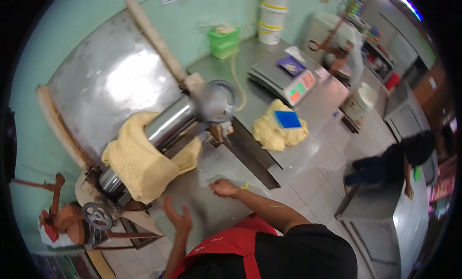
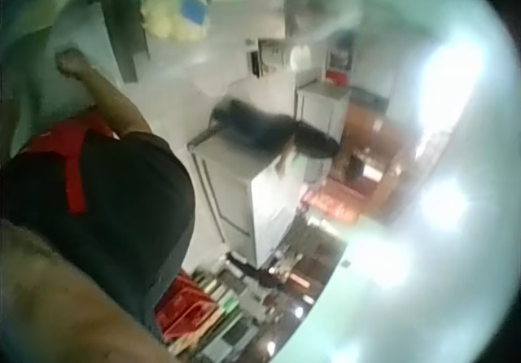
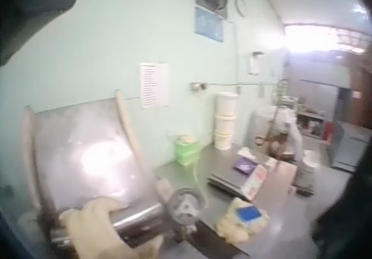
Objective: The person feeds a large mass of dough into a mechanical dough sheeter, repeatedly folding and passing it through the rollers to flatten and smooth it. They use a blue plastic scraper to assist in handling the dough and guide it into the machine.
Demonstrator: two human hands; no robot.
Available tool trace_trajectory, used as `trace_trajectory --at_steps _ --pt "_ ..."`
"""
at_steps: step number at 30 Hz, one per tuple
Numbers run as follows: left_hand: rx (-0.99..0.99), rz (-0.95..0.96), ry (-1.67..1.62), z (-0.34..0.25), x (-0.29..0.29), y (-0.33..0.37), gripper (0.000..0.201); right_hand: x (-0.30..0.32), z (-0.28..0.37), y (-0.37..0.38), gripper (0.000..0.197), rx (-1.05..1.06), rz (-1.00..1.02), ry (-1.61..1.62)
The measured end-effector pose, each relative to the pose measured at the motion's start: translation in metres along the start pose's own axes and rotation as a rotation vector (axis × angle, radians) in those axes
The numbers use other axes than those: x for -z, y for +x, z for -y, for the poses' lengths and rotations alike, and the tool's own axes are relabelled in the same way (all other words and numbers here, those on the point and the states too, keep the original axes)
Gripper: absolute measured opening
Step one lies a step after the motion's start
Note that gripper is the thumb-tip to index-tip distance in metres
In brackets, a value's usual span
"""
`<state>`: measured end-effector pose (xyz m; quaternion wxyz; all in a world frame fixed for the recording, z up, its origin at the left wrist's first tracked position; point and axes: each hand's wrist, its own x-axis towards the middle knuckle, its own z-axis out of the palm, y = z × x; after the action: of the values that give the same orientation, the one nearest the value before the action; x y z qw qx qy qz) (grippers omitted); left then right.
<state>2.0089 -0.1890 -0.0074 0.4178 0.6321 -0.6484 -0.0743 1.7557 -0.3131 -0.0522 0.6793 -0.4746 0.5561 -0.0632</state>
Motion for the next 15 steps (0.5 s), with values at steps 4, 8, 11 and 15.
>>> trace_trajectory --at_steps 4,8,11,15 --pt "0.532 -0.331 -0.136 0.057 -0.024 -0.029 0.071 0.038 0.027 0.074 0.048 0.202 -0.269 -0.002" --pt "0.596 -0.203 -0.314 0.114 0.009 0.052 0.085 0.059 0.061 0.15 0.046 0.607 -0.415 -0.16" --pt "0.778 -0.081 -0.487 0.178 -0.01 0.059 0.086 0.054 0.079 0.166 0.047 0.698 -0.419 -0.498" --pt "0.868 -0.097 -0.659 0.225 -0.042 0.04 0.077 0.048 0.102 0.131 0.052 0.484 -0.163 -0.191"
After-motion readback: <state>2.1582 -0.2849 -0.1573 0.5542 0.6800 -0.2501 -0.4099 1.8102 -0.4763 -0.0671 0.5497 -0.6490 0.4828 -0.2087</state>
